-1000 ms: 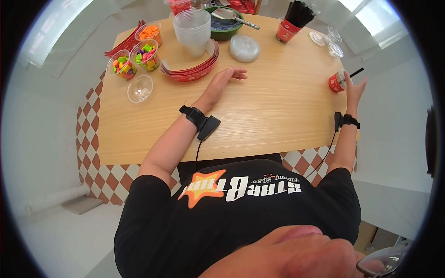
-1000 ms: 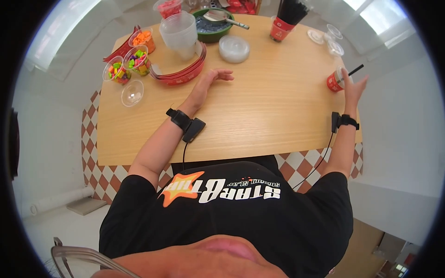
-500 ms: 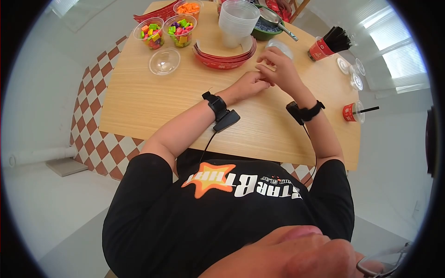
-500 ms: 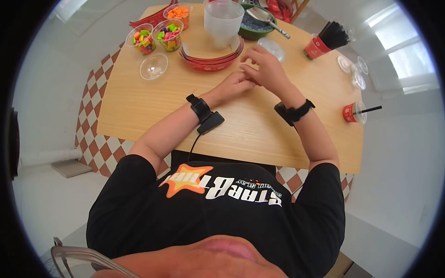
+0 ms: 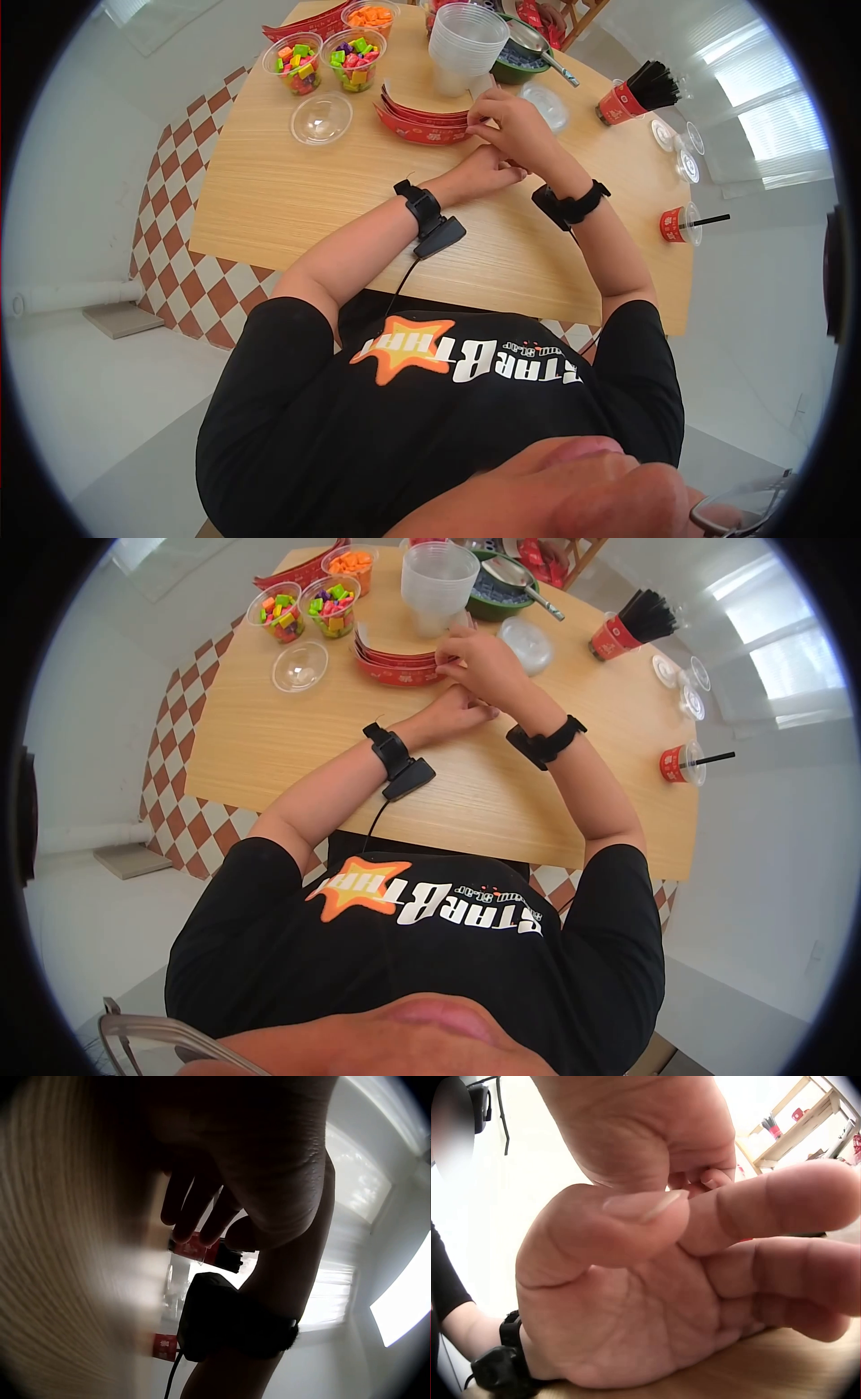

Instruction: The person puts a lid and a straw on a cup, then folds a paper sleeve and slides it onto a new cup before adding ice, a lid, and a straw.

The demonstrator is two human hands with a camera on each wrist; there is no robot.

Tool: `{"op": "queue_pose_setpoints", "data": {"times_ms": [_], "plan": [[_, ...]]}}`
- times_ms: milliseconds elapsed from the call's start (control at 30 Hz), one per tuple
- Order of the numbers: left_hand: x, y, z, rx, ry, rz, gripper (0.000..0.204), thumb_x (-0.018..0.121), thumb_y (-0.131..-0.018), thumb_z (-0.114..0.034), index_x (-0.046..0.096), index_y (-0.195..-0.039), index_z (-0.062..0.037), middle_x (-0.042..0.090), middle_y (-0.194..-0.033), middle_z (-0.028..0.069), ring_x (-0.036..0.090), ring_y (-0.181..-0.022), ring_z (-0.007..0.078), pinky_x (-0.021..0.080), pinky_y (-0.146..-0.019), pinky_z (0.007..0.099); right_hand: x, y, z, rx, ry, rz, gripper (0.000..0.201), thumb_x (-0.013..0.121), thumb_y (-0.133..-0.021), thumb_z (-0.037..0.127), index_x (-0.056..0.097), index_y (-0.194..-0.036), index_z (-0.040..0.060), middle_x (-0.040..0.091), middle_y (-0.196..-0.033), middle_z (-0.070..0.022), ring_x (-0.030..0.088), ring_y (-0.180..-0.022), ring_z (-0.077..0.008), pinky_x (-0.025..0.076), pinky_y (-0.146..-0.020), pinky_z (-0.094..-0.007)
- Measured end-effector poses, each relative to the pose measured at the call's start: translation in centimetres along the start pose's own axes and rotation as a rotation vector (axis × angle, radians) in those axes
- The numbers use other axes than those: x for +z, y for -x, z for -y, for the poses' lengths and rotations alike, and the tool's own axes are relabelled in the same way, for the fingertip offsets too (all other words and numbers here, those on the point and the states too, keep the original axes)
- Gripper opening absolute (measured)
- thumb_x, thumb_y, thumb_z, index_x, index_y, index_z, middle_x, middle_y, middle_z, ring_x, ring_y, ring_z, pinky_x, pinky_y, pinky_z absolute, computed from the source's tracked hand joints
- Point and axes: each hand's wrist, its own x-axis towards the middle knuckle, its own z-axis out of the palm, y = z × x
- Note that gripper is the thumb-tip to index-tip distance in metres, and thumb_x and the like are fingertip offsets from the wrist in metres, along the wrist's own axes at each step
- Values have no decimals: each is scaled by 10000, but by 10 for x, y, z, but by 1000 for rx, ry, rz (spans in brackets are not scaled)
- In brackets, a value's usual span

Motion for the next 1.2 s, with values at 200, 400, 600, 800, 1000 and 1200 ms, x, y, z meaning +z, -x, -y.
{"op": "queue_pose_setpoints", "data": {"times_ms": [200,400,600,800,1000,1200], "plan": [[-1,1,-5,-53,2,8,280,623,-901,-130,579,-1133,21,640,-1008,67,570,-926,109,472,-812,311,4,8,2,151,-139,-83,157,745,-828,87,695,-968,35,686,-849,-99,609,-665,-194,499,-634,-321],[0,0,1,11,20,-21,253,621,-913,-147,598,-1100,21,660,-1016,73,584,-954,115,477,-820,308,6,9,1,-1,-154,-148,158,744,-833,71,688,-971,18,681,-846,-90,605,-677,-173,494,-629,-300],[-1,-3,7,36,107,-49,334,491,-1020,-287,630,-1152,-14,676,-1025,89,610,-1005,173,471,-900,328,-35,41,36,210,-234,-262,131,739,-869,92,679,-946,5,653,-763,-47,573,-658,-101,465,-610,-250],[-3,-7,8,85,249,-91,523,484,-1030,-400,477,-1351,13,646,-1077,107,595,-1038,168,463,-939,329,-45,100,23,337,-55,-495,131,741,-871,113,642,-860,27,662,-732,-62,600,-606,-133,462,-562,-264],[9,1,-7,-2,253,-152,693,505,-1030,-383,164,-1519,-30,563,-1275,168,600,-1114,211,470,-999,341,-30,134,21,319,160,-432,126,743,-839,98,647,-883,28,662,-834,-94,618,-726,-239,507,-669,-328],[9,1,-7,-93,446,-205,666,525,-1027,-291,144,-1524,-66,540,-1271,141,593,-1157,203,494,-1010,349,-25,144,18,424,-132,-685,423,739,-866,120,577,-1246,27,612,-1159,-108,626,-934,-191,508,-767,-307]]}}
